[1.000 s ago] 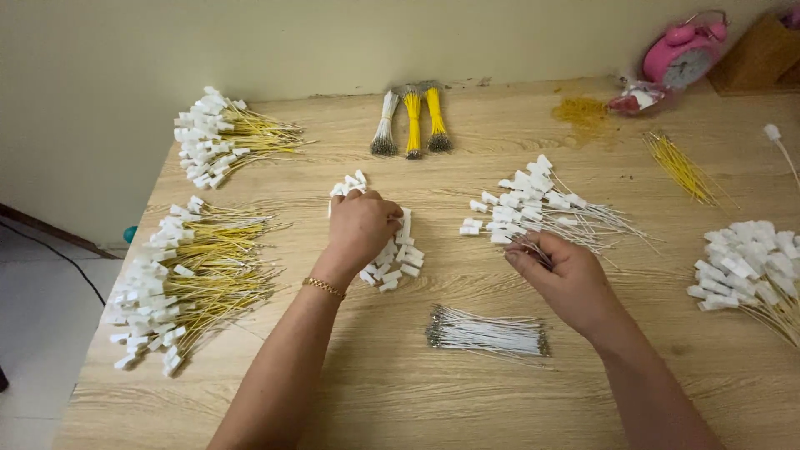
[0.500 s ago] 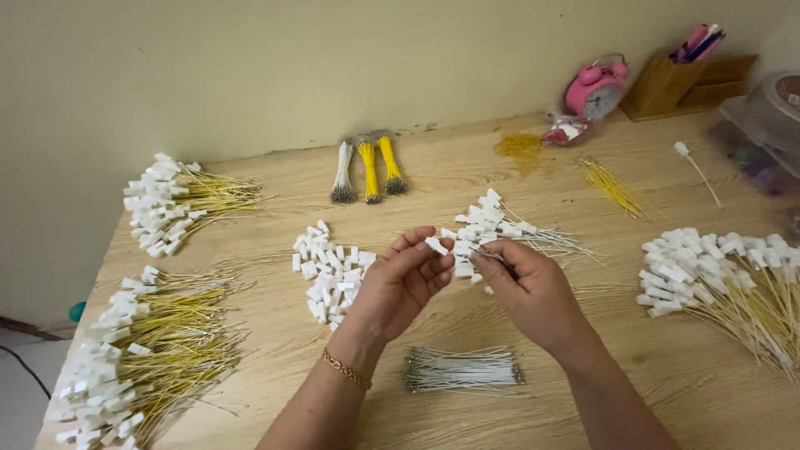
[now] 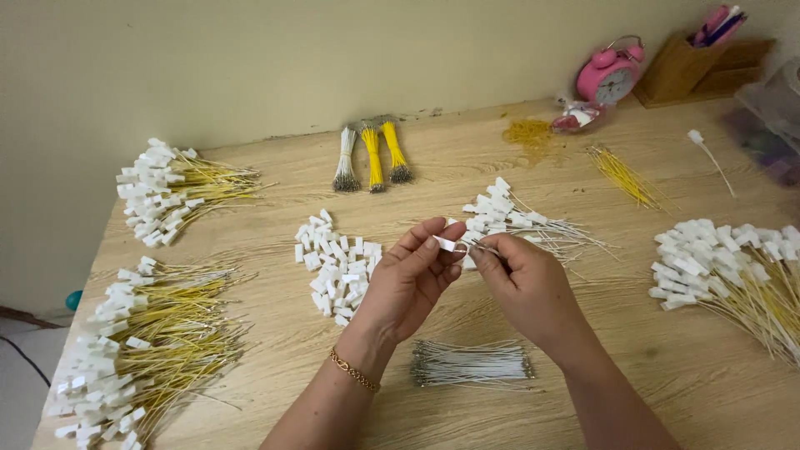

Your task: Assemble small white plastic connector housings onto silver-tipped electrical wires.

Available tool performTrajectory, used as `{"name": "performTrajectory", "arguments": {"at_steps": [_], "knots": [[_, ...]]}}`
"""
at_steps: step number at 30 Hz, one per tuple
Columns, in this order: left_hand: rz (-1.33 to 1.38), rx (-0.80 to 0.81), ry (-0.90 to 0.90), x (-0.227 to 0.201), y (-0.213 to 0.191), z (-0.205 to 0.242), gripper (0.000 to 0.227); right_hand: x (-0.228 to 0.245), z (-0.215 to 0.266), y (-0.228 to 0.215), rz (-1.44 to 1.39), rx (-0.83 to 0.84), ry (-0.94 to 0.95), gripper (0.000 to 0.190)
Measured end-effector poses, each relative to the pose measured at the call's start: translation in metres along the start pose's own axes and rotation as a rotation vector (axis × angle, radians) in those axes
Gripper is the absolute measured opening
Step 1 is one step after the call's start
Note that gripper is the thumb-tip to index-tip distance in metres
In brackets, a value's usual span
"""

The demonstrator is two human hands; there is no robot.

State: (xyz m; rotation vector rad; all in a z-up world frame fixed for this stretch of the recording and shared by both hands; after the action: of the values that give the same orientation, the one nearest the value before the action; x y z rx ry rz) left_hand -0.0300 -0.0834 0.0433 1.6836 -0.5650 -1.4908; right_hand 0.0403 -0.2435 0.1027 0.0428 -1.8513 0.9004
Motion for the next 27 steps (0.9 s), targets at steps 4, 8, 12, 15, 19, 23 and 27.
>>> {"name": "performTrajectory", "arguments": {"at_steps": [4,8,12,15,19,23,27], "knots": [[-0.016,-0.011,0.003,0.001,-0.002,0.0,0.027,-0.003,-0.002,0.0,0.005,0.007,-0.054,0.017],[-0.089,-0.034,0.026,0.008,-0.004,-0.002,0.029,-0.009,-0.005,0.002,0.018,0.013,-0.144,0.012],[-0.22,-0.084,0.053,0.006,0.001,0.0,0.026,-0.011,-0.007,0.004,-0.009,0.009,-0.211,0.013],[-0.169,-0.089,0.052,0.009,-0.002,-0.001,0.027,-0.009,-0.005,0.004,-0.068,0.057,-0.019,0.018],[-0.172,-0.09,0.072,0.013,0.0,-0.001,0.027,-0.011,-0.002,0.006,-0.037,0.06,-0.021,0.017],[-0.323,-0.149,0.115,0.019,-0.006,-0.003,0.026,-0.013,-0.003,0.006,0.075,0.061,-0.029,0.016],[-0.368,-0.179,0.124,0.028,-0.015,-0.004,0.024,-0.027,-0.007,0.01,0.214,0.002,-0.137,0.013]]}}
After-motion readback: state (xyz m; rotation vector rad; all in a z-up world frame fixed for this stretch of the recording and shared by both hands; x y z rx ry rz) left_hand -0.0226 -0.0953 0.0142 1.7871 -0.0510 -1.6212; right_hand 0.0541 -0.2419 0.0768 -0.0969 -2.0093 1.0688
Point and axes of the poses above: each hand's wrist, its own z-axis away from the middle knuckle, its own y-axis out of the palm, x = y × z, the point moved 1 cm from there along -z, towards the middle knuckle, and after that the axes turned 2 degrees about -z, right-handed, at the moved point
